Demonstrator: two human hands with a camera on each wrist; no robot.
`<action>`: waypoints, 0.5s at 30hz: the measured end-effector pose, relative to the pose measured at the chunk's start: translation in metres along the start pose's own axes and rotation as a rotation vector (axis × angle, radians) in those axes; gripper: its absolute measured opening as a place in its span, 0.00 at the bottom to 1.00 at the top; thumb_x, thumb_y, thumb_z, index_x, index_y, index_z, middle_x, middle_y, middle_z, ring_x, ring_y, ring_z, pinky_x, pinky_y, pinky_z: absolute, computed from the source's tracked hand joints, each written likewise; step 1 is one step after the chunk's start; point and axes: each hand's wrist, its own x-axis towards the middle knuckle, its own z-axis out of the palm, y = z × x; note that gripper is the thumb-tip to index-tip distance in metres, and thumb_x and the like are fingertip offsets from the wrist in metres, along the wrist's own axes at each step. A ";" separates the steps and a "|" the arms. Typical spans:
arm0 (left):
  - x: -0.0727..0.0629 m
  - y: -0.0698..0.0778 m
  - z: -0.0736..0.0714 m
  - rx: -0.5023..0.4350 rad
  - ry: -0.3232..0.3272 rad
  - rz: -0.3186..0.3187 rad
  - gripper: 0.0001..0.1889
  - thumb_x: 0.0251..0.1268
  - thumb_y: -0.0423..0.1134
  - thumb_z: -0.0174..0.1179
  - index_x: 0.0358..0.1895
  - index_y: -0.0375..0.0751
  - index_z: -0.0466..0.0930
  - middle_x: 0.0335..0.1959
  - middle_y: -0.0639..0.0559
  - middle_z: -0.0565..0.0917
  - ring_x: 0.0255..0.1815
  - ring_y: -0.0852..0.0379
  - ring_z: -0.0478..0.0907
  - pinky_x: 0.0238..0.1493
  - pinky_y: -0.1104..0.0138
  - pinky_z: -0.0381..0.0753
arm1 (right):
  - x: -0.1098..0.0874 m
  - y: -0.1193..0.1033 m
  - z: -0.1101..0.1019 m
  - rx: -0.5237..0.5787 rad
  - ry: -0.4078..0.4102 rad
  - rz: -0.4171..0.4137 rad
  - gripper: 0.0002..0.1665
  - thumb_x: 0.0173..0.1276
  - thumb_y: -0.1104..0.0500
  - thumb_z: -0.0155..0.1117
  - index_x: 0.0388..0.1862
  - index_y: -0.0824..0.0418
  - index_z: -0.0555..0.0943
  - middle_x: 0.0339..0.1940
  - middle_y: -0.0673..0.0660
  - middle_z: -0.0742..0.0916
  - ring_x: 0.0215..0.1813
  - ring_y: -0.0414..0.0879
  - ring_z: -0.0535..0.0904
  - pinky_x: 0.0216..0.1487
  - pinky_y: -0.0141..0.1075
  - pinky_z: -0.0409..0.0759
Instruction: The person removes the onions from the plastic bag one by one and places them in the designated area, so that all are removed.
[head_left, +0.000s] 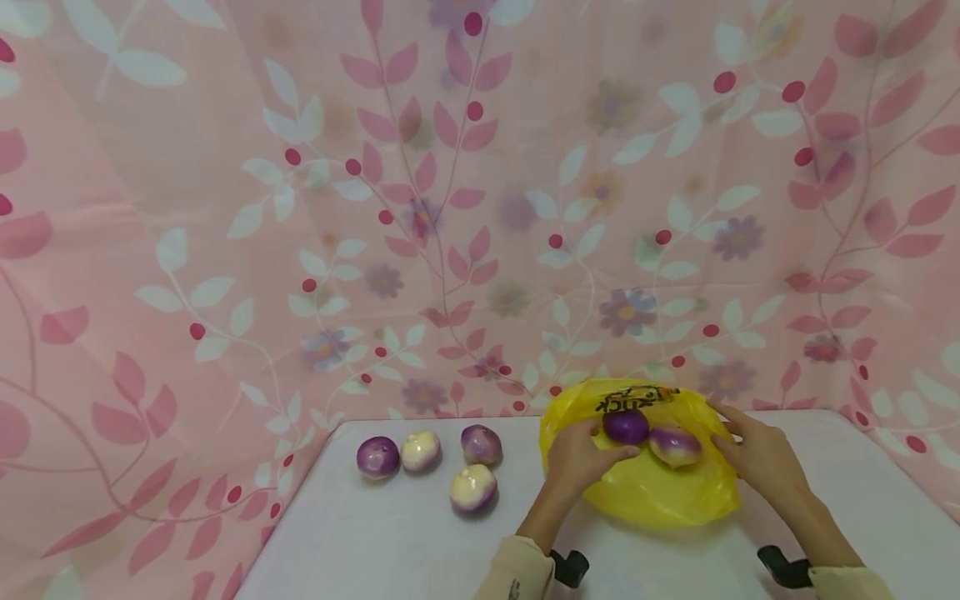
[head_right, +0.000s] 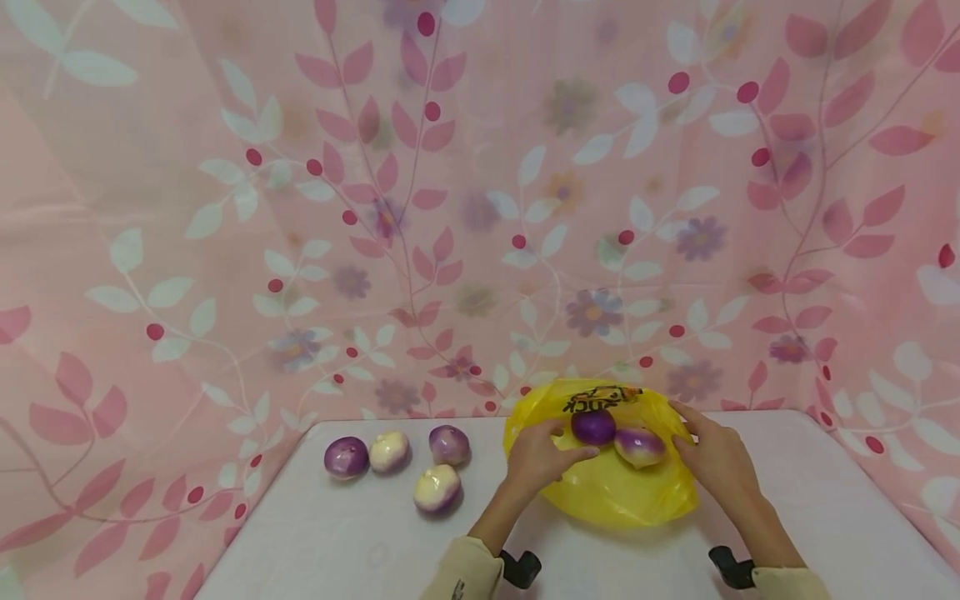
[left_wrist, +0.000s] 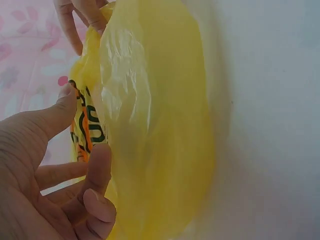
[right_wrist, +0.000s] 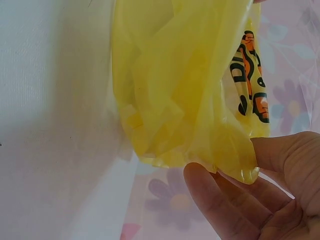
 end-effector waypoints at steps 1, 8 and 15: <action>0.000 0.002 0.002 -0.030 0.002 -0.010 0.39 0.43 0.66 0.73 0.57 0.45 0.82 0.43 0.52 0.86 0.21 0.62 0.78 0.32 0.67 0.80 | 0.000 0.000 0.000 0.001 0.001 -0.004 0.35 0.68 0.61 0.63 0.72 0.67 0.65 0.53 0.79 0.79 0.29 0.53 0.83 0.26 0.40 0.82; 0.004 0.010 0.017 -0.118 -0.002 -0.016 0.35 0.43 0.59 0.77 0.55 0.43 0.82 0.43 0.51 0.86 0.11 0.63 0.74 0.16 0.70 0.75 | -0.001 0.000 0.000 0.010 0.007 -0.020 0.34 0.69 0.61 0.63 0.71 0.68 0.66 0.52 0.79 0.80 0.25 0.48 0.82 0.24 0.37 0.81; 0.006 0.013 0.028 -0.178 -0.023 -0.028 0.27 0.46 0.55 0.78 0.46 0.43 0.83 0.28 0.59 0.81 0.13 0.60 0.75 0.16 0.69 0.76 | -0.002 0.001 0.000 0.000 0.017 -0.028 0.34 0.68 0.60 0.63 0.71 0.67 0.66 0.52 0.78 0.80 0.24 0.46 0.81 0.22 0.36 0.79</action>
